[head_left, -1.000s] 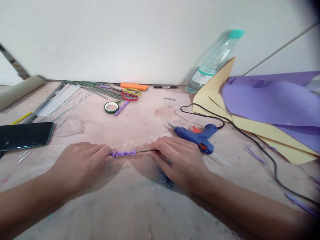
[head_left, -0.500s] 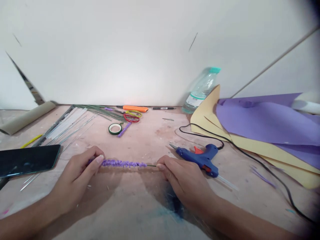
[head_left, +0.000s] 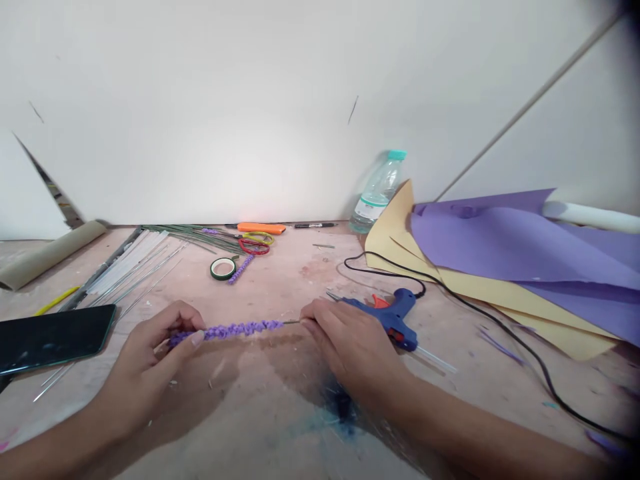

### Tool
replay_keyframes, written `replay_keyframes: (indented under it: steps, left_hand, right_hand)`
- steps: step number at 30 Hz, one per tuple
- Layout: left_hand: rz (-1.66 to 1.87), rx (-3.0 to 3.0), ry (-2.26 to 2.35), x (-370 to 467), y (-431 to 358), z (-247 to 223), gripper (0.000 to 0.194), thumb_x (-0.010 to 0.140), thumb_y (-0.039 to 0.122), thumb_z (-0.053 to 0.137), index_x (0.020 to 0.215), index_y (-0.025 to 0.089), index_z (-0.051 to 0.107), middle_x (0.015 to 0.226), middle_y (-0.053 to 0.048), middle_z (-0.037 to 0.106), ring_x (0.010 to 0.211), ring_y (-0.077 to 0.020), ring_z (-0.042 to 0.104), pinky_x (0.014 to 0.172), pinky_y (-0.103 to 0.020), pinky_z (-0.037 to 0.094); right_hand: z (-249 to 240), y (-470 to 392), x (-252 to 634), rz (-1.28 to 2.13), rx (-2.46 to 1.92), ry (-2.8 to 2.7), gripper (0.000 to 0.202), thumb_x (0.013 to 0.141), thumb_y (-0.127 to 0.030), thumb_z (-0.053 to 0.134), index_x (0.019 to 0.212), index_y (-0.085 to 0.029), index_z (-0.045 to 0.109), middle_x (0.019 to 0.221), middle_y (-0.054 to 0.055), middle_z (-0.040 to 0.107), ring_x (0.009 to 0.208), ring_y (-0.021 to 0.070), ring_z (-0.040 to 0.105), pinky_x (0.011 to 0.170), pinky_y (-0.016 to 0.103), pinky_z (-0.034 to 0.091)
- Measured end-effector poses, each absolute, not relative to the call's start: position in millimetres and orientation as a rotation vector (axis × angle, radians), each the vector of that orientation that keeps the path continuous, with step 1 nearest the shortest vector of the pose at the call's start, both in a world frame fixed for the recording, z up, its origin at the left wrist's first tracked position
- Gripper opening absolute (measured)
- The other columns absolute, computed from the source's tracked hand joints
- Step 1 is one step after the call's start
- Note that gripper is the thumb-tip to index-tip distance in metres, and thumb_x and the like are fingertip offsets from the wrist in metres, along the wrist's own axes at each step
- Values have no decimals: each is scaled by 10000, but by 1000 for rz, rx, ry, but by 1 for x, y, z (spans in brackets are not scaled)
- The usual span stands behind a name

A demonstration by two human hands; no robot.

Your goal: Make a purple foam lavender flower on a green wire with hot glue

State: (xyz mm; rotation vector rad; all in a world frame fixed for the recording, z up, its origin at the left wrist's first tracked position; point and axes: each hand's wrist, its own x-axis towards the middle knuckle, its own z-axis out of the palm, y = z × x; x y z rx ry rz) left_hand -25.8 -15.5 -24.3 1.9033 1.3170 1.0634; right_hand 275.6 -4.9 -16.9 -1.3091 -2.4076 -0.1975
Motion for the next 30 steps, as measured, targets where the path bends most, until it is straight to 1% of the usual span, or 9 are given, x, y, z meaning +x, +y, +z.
replay_keyframes:
  steps: [3,5,8,11,14,17,21,26,30]
  left_hand:
    - [1033,1972,1285,-24,-18,-26,125,990,348,585,939,242,628,803,16,619,673,-134,581,553,-209,467]
    - [984,2011,1268,-23,-19,-26,111,1007,338,556,1036,257,626,906,-3,666,781,-158,633,620,-231,509]
    - [892,2102,1258,-23,-19,-25,303,1011,304,539,1314,309,548,1171,-27,692,925,-179,665,764,-289,549]
    - [942,2222,1292,-24,-19,-22,479,992,234,535,1451,336,444,1415,-44,598,1205,-217,613,1002,-371,502]
    - [1037,2367,1266,-25,-19,-21,483,992,179,497,1451,319,441,1506,-52,524,1385,-233,487,1126,-403,398]
    - [931,2589,1102,-22,-21,-21,472,954,112,481,1385,306,492,1484,-36,554,1379,-231,476,1140,-405,344]
    - [597,2772,924,-15,-22,-21,535,876,38,502,1359,267,526,1501,-25,581,1390,-239,466,1152,-408,306]
    - [533,2777,924,-12,-19,-22,483,910,59,499,1353,246,551,1518,-42,579,1393,-248,472,1166,-419,299]
    - [600,2799,948,-14,-20,-23,434,934,77,466,1328,235,558,1462,-51,622,1375,-239,491,1144,-422,313]
  right_hand:
    - [0,16,278,-271,-1298,-2476,167,1006,-106,515,940,-172,654,908,84,727,847,241,662,748,336,428]
    - [16,41,277,-272,-1264,-2559,188,1018,-111,497,960,-166,666,989,97,725,933,243,644,831,347,435]
    - [37,91,272,-264,-1245,-2657,249,1056,-177,448,989,-168,688,1053,107,724,1037,261,620,918,374,421]
    - [44,134,263,-292,-1325,-2679,242,977,-112,510,1148,-109,682,1224,204,683,1178,341,573,927,411,404]
    - [40,149,256,-227,-1381,-2743,276,907,-57,522,1112,-93,704,1150,210,716,1058,330,630,802,366,414]
    - [35,140,253,-63,-1329,-2866,251,904,-118,577,1107,-158,720,1012,111,762,896,256,670,700,311,401]
    - [29,131,248,51,-1239,-2939,181,954,-256,635,1099,-179,710,1056,74,753,933,209,673,735,285,443]
    - [21,151,234,-22,-1273,-2904,270,1018,-363,627,1168,-144,670,1166,87,697,1018,218,681,885,408,572]
    - [19,167,223,-72,-1238,-2922,325,1012,-361,649,1269,-161,646,1281,102,663,1112,243,673,948,462,585]
